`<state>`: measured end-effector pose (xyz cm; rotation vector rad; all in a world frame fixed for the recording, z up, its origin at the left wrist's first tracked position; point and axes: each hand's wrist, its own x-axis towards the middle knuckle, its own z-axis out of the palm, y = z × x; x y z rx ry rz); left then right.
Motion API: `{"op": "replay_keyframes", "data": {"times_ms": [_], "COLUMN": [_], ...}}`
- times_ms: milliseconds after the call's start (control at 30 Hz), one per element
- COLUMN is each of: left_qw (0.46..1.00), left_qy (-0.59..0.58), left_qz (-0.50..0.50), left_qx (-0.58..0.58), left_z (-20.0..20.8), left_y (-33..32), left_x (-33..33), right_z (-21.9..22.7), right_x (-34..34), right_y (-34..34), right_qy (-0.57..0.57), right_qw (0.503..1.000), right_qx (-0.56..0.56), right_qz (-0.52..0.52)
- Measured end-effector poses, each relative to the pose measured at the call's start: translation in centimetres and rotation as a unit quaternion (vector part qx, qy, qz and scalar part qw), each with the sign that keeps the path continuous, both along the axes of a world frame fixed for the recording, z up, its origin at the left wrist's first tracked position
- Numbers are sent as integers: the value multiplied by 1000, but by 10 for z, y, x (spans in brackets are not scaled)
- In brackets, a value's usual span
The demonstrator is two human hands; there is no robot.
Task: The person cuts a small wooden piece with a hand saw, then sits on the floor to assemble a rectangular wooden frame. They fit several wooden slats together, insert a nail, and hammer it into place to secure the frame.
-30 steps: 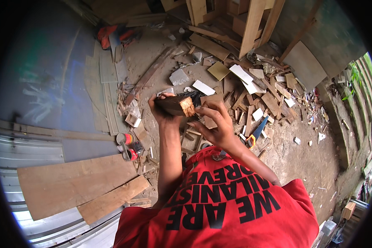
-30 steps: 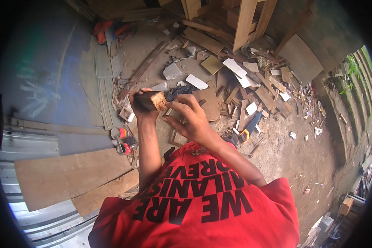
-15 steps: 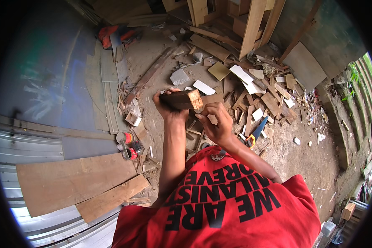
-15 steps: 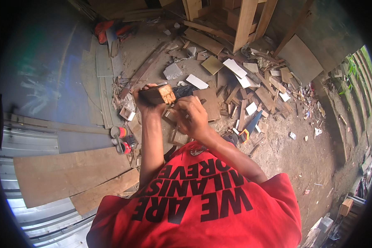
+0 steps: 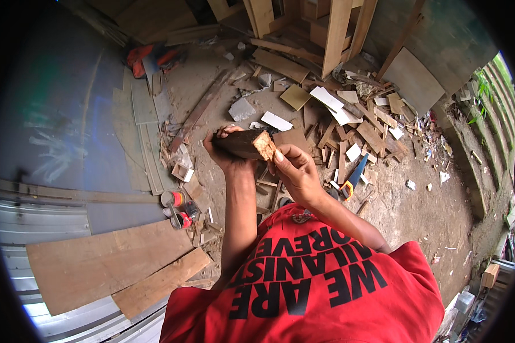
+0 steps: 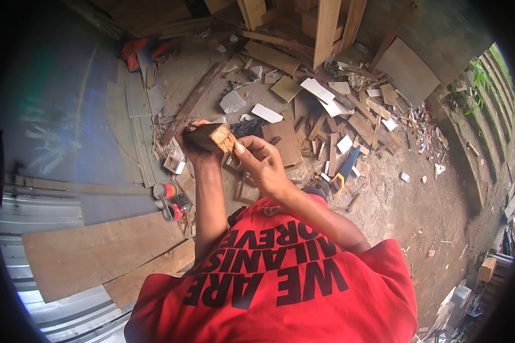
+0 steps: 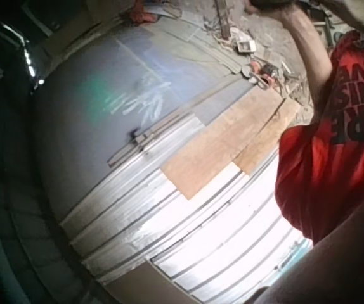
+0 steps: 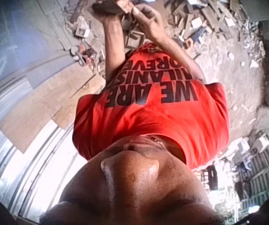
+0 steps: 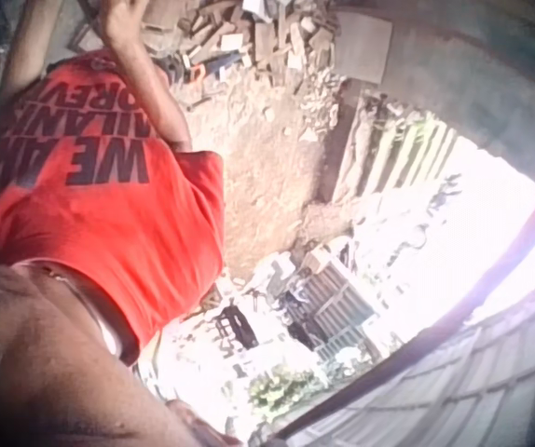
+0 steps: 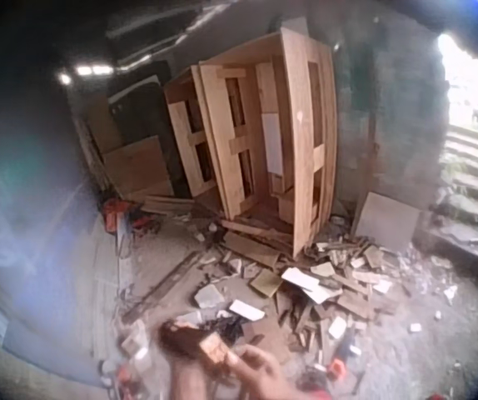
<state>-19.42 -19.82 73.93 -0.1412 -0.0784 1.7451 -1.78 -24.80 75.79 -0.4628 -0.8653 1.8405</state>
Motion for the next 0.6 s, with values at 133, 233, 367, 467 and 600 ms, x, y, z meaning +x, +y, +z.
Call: {"op": "replay_keyframes", "data": {"times_ms": [133, 233, 367, 467, 600], "left_qw": [999, 1000, 998, 995, 986], "left_qy": [-42, -21, 21, 36, 55], "left_qz": [-16, 1, 51, 87, 111], "left_qx": [-5, 15, -11, -31, -110], "left_z": [14, 11, 9, 16, 19], "left_y": [-6, -8, -11, -12, -12], "left_x": [2, -3, -6, -8, -7], "right_z": [-16, -7, 17, 10, -2], "right_x": [0, -2, -9, -10, -19], "right_y": [2, 0, -6, -5, -5], "right_qy": [42, 29, -100, -84, 68], "right_qw": [999, 999, 994, 996, 997], "right_qx": [-24, -25, 33, 20, -38], "right_qz": [24, 28, -13, -18, -19]}}
